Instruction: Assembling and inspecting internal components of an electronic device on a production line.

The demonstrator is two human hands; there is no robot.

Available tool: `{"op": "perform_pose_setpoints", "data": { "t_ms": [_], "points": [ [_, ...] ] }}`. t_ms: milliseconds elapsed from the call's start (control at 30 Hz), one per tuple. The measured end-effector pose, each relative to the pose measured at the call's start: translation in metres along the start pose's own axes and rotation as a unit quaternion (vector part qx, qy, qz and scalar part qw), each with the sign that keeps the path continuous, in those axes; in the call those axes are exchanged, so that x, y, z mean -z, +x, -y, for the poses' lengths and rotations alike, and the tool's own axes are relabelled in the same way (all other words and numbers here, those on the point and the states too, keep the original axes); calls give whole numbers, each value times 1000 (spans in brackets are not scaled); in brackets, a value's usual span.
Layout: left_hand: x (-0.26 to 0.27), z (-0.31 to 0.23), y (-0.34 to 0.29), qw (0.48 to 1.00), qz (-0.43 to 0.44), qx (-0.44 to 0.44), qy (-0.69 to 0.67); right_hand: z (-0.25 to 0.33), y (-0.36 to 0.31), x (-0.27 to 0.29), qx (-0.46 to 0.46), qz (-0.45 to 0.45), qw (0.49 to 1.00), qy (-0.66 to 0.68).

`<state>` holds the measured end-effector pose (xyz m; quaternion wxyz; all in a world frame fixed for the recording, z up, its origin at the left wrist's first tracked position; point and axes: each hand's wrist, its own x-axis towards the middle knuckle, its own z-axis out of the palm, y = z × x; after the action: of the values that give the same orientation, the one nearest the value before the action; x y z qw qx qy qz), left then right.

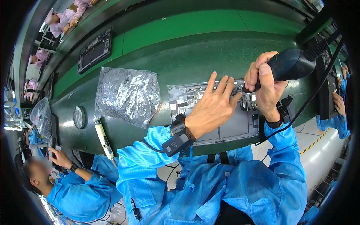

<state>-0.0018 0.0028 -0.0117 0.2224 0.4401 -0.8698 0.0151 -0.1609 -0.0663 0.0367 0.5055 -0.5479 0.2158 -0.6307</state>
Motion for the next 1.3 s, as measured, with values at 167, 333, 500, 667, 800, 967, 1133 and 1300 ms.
{"op": "perform_pose_setpoints", "data": {
  "t_ms": [167, 333, 500, 667, 800, 967, 1133, 1300],
  "points": [
    [-1, 0, 0, 1000, 1, 0, 0, 0, 0, 2, 3, 9, 1000, -7],
    [-1, -1, 0, 1000, 3, 4, -5, -1, -1, 2, -2, 8, 1000, -1],
    [-1, 1, -1, 1000, 5, 6, -7, -5, -1, 4, 2, 19, 1000, 4],
    [0, 0, 2, 1000, 1, 2, -9, -4, -1, 6, 11, 11, 1000, 6],
    [0, 0, 4, 1000, 8, 0, -18, 8, -2, 0, -23, -28, 999, -37],
    [13, 3, 4, 999, 32, -7, -37, 34, 22, 33, 94, -75, 993, 10],
    [17, 2, 10, 998, 31, 1, -55, 40, 41, 161, 119, -182, 970, -109],
    [21, 4, 13, 997, 53, 5, -60, 31, 40, 177, 109, -206, 966, -113]
  ]
}}
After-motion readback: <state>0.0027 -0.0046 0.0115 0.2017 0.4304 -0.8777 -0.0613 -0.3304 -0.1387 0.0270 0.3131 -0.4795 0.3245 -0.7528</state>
